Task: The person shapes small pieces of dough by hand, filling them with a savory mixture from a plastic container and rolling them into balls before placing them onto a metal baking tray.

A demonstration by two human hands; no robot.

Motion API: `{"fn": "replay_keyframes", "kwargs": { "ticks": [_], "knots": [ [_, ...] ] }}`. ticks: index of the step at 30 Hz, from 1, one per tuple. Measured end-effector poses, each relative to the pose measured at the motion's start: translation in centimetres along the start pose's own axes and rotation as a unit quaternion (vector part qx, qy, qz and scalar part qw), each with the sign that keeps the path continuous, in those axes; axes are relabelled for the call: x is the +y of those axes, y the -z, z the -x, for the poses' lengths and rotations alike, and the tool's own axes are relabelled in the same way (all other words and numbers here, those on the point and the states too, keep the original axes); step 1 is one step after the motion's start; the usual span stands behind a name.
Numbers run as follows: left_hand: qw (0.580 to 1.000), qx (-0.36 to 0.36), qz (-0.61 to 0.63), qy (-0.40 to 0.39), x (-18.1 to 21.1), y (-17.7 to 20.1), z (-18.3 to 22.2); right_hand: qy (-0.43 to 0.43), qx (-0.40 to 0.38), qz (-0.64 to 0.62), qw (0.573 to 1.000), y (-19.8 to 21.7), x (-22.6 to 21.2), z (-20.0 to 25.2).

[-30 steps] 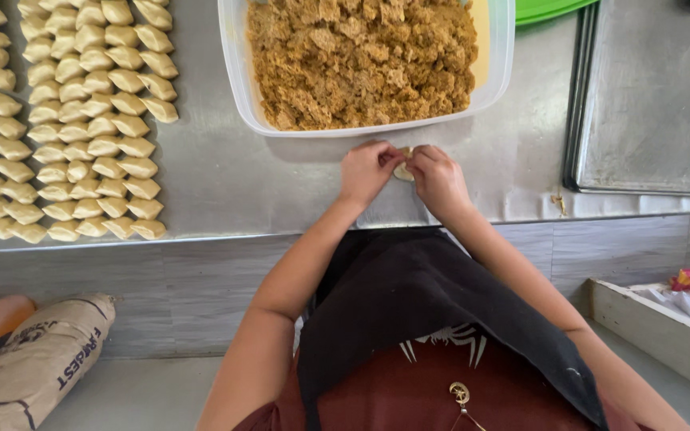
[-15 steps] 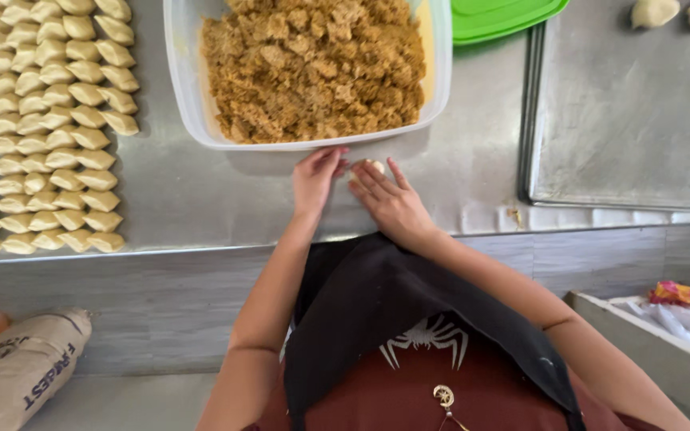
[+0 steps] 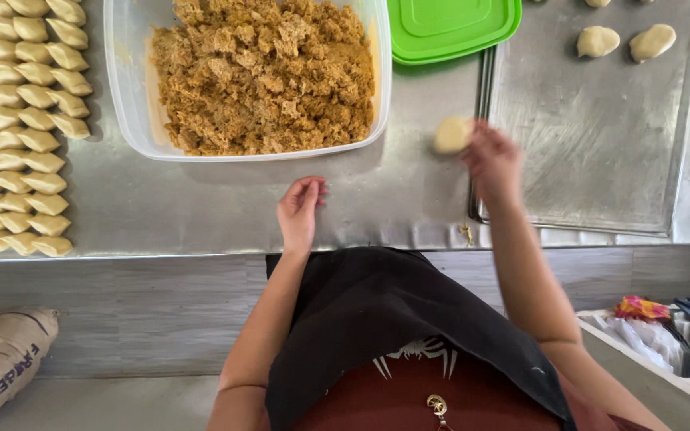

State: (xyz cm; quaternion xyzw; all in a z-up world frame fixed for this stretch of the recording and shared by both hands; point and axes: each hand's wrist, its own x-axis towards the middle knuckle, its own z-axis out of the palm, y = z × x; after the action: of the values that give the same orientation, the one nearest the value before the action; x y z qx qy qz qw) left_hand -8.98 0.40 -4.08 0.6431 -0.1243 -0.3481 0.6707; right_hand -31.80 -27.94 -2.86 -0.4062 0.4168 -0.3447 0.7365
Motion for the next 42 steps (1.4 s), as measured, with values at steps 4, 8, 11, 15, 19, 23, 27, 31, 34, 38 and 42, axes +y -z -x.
{"fn": "replay_keyframes", "kwargs": {
  "ticks": [4,8,11,15,19,23,27,31,34,38,42],
  "knots": [
    [0.991,-0.085,-0.091,-0.039,1.8,-4.3,0.5,0.091,0.071,0.015,0.993,4.9,-3.9,-9.4],
    [0.949,-0.214,-0.203,-0.115,5.6,-9.1,0.8,0.156,0.121,0.127,0.972,7.4,-4.8,-17.7],
    [0.909,-0.278,-0.257,-0.173,8.4,-10.5,0.3,0.244,0.151,0.291,0.913,8.7,-4.9,-21.2],
    [0.91,-0.254,-0.276,-0.177,9.6,-10.7,0.0,0.266,0.224,0.514,0.784,8.2,-5.5,-19.8],
    [0.92,-0.236,-0.264,-0.168,9.4,-10.2,-0.5,0.385,0.131,0.637,0.655,5.5,-4.6,-15.9],
    [0.909,-0.233,-0.309,-0.151,9.2,-10.0,-0.2,0.31,0.034,0.707,0.635,4.6,-2.9,-13.7],
    [0.89,-0.216,-0.337,-0.219,9.1,-8.4,0.7,0.268,0.017,0.717,0.643,4.3,-3.5,-14.1],
    [0.903,-0.169,-0.332,-0.216,9.1,-4.8,1.5,0.152,0.023,0.731,0.665,0.4,-7.3,-12.7],
    [0.922,-0.113,-0.326,-0.175,8.9,-1.3,2.3,0.329,0.078,0.605,0.721,-6.1,-7.1,-6.6],
    [0.933,0.017,-0.317,-0.168,8.4,5.0,1.6,0.531,-0.086,0.365,0.76,-18.4,-2.6,7.8],
    [0.893,0.196,-0.338,-0.222,8.0,15.2,-1.4,0.506,-0.333,0.392,0.692,-27.8,-1.4,14.0]
  ]
}}
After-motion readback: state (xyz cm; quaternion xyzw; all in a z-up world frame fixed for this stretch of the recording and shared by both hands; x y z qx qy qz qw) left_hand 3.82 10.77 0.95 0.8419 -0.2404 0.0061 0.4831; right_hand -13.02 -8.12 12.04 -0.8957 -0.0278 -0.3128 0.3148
